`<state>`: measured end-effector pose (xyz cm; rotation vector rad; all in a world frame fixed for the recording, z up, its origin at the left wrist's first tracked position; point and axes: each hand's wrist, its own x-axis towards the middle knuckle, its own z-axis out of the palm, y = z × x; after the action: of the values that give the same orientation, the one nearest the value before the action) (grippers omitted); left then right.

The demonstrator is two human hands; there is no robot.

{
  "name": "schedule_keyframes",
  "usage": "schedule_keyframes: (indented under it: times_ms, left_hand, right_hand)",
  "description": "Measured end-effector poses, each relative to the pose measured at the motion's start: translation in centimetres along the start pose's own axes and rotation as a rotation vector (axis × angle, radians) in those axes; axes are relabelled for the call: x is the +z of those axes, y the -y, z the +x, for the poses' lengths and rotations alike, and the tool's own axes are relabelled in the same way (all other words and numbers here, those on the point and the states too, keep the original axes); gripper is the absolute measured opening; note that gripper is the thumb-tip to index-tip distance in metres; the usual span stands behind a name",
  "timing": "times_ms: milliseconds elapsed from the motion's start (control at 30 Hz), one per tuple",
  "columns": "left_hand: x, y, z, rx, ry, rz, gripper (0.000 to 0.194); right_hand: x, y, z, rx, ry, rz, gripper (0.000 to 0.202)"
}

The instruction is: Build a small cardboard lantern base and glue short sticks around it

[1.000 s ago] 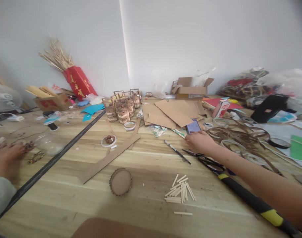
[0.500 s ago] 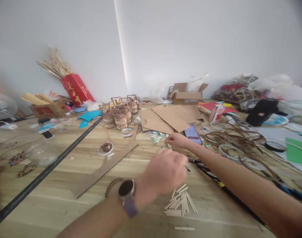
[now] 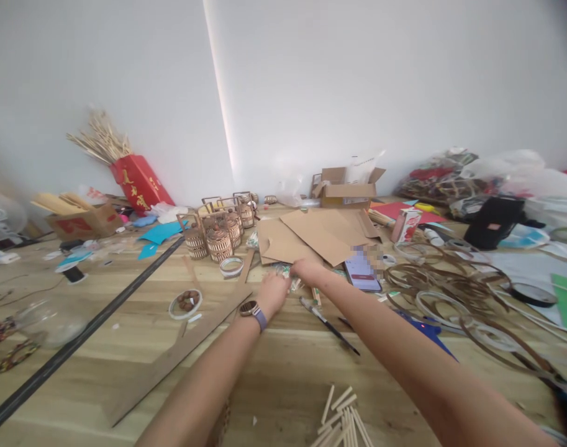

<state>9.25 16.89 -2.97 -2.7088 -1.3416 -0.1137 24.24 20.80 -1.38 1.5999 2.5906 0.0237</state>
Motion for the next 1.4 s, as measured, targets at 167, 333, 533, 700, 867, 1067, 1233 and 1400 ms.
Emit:
schedule_keyframes:
  times_ms: [167,333,533,700,867,1067,1233,1400]
  left_hand:
    - [-0.3,-1.5,-3.0,0.133,0.009,-0.053,0.012]
    - [-0.8,-1.5,-5.3,0.112,-0.047,-0.112,0.015]
    - [-0.6,-0.6,-5.9,0.046,-0.023,-0.154,0.015]
    - [-0.7,-0.2,-5.7,-0.058,-0.018,-0.158,0.020]
    - [-1.6,-0.1,-6.2,-0.168,-0.060,-0.152,0.021]
    - [-0.9,-0.5,-7.5,-0.369,0.068,-0.157,0.035]
    - [0.1,-0.7,-6.7,-0.481,0.126,-0.218,0.047]
    - [0.3,-2.4,-6.8,-0.367,0.051,-0.258,0.035]
  right_hand:
    - [0.0,0.4,-0.2,-0.076,0.088,0.072,0.032]
    - [-1.3,1.1,-3.0,-0.070,0.097,0.118,0.030]
    - [-1.5,3.1,-9.8,0.162,0.169,0.028,0.027]
    - [-1.0,4.7,-13.6,0.226,0.258,0.033,0.026]
    - [-1.8,3.3,-14.6,0.384,0.186,0.044,0.025]
    - [-1.0,-0.2,-14.1,0.566,0.147,0.054,0.029]
    - [-0.9,1.8,-10.2,0.468,0.051,0.116,0.032]
    - [-1.0,5.1,-4.8,0.375,0.021,0.192,0.033]
